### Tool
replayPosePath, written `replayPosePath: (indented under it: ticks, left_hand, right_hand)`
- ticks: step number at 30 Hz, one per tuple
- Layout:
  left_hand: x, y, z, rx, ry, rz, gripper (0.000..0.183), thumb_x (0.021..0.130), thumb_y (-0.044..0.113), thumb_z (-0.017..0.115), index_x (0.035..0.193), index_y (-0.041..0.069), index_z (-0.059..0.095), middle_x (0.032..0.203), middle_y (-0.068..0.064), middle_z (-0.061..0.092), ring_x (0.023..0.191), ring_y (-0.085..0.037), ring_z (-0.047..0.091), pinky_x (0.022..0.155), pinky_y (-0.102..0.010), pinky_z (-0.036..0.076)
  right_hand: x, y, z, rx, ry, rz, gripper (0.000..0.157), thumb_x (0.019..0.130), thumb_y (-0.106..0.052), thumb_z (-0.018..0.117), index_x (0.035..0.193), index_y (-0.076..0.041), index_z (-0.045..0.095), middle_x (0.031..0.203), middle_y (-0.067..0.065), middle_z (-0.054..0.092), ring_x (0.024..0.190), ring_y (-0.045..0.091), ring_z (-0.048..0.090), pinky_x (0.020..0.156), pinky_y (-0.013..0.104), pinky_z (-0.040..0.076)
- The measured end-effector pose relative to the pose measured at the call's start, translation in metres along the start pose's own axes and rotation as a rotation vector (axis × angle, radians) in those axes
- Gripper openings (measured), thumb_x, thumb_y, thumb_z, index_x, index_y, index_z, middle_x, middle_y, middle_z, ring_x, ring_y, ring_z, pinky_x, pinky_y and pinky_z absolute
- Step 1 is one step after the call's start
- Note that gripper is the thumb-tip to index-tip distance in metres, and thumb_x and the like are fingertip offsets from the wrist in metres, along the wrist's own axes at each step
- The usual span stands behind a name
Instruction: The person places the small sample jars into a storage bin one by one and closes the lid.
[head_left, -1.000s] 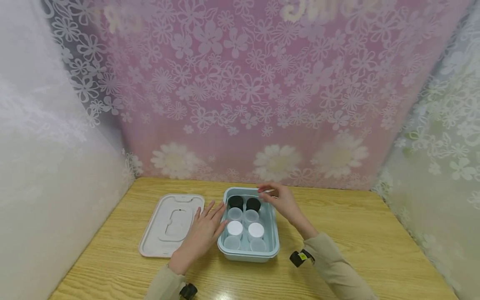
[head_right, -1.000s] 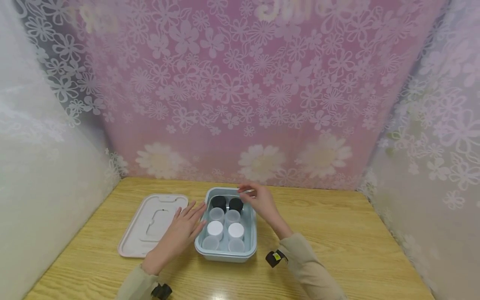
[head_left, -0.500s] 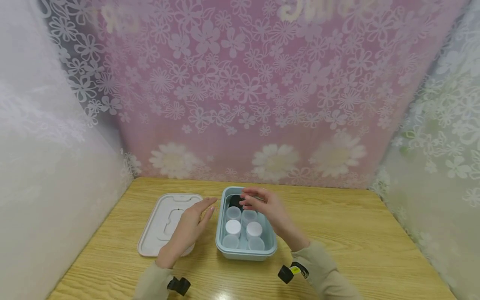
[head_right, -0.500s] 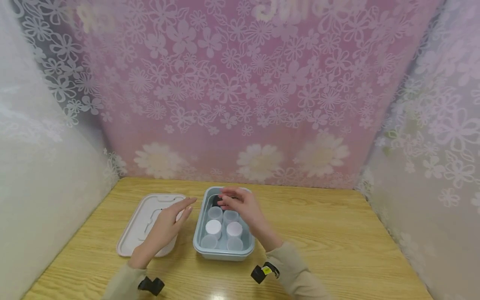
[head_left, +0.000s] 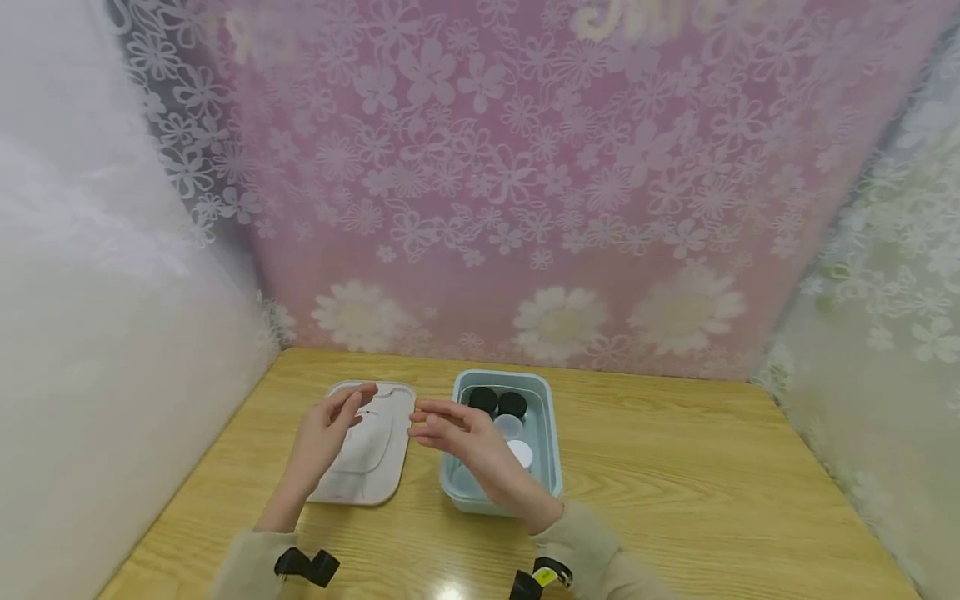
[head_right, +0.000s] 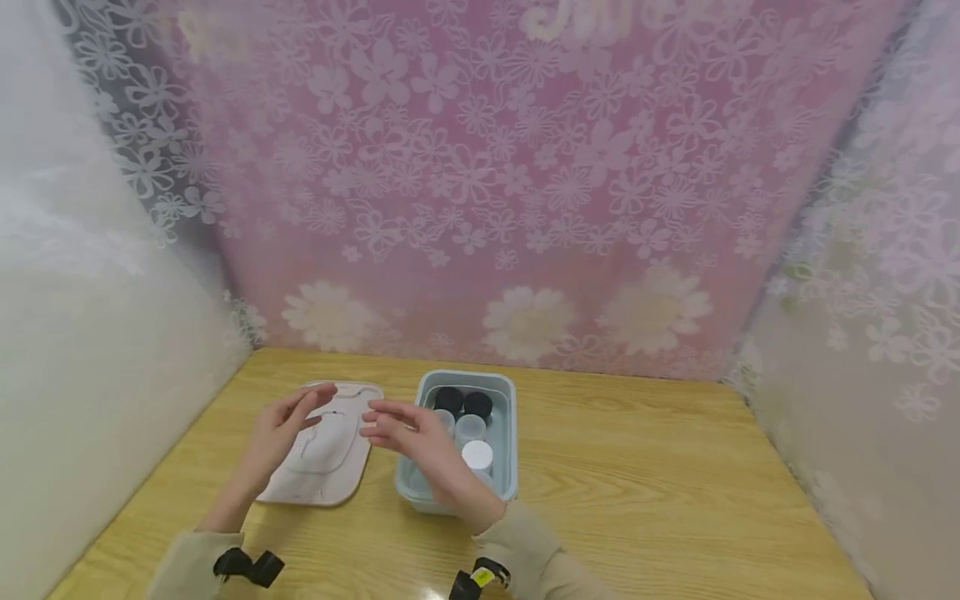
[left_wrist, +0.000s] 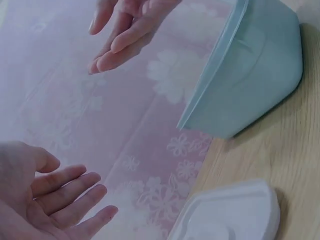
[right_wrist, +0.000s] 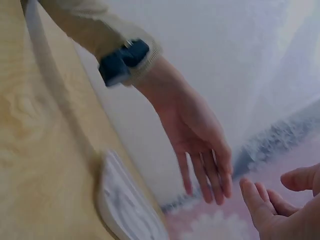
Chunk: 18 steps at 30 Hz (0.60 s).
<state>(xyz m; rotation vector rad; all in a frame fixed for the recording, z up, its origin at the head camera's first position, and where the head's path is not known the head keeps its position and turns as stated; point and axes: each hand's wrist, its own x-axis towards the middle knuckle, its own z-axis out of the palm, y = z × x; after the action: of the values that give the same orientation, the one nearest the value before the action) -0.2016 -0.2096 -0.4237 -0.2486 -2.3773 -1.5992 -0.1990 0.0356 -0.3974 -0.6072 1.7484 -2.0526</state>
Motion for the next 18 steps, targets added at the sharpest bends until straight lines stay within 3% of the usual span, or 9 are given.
replayPosePath:
  ticks: [5,9,14,15,18]
  left_hand:
    - [-0.009,-0.013,-0.02,-0.016,0.047,-0.068,0.039,0.109,0.022,0.049,0.134,-0.005,0.062,0.133,-0.022,0.064,0.12,-0.031,0.064,0.09,-0.031,0.058]
    - [-0.019,-0.03,-0.034,0.014,0.099,-0.11,0.036,0.108,0.016,0.052,0.133,-0.008,0.062,0.13,-0.025,0.065,0.11,-0.011,0.069,0.086,-0.022,0.057]
    - [-0.033,-0.052,-0.053,0.096,0.14,-0.164,0.034,0.106,0.012,0.055,0.13,-0.01,0.063,0.126,-0.028,0.066,0.097,0.01,0.063,0.081,-0.014,0.055]
    - [-0.036,-0.055,-0.057,0.119,0.14,-0.188,0.034,0.106,0.012,0.055,0.13,-0.01,0.062,0.126,-0.027,0.066,0.096,0.011,0.062,0.08,-0.012,0.054]
    - [-0.044,-0.063,-0.068,0.203,0.113,-0.273,0.036,0.106,0.015,0.055,0.132,-0.009,0.062,0.127,-0.025,0.066,0.098,-0.001,0.068,0.078,-0.011,0.052]
  right_hand:
    - [0.0,0.023,0.033,0.036,-0.02,0.045,0.041,0.106,-0.013,0.054,0.142,0.008,0.053,0.133,0.022,0.062,0.122,0.034,0.064,0.103,0.035,0.052]
    - [-0.004,0.041,0.053,0.006,0.025,0.078,0.042,0.103,-0.007,0.055,0.141,0.011,0.052,0.13,0.02,0.064,0.119,0.035,0.065,0.1,0.035,0.053]
    - [-0.01,0.059,0.066,-0.005,0.151,0.141,0.046,0.098,-0.005,0.058,0.139,0.015,0.051,0.128,0.022,0.063,0.109,0.029,0.067,0.098,0.038,0.054]
    - [-0.011,0.062,0.068,0.018,0.174,0.157,0.047,0.098,-0.004,0.058,0.139,0.017,0.049,0.13,0.024,0.061,0.109,0.028,0.067,0.099,0.039,0.054]
    - [-0.012,0.07,0.07,0.094,0.228,0.202,0.049,0.099,-0.001,0.055,0.139,0.024,0.042,0.134,0.032,0.055,0.108,0.024,0.064,0.102,0.041,0.052]
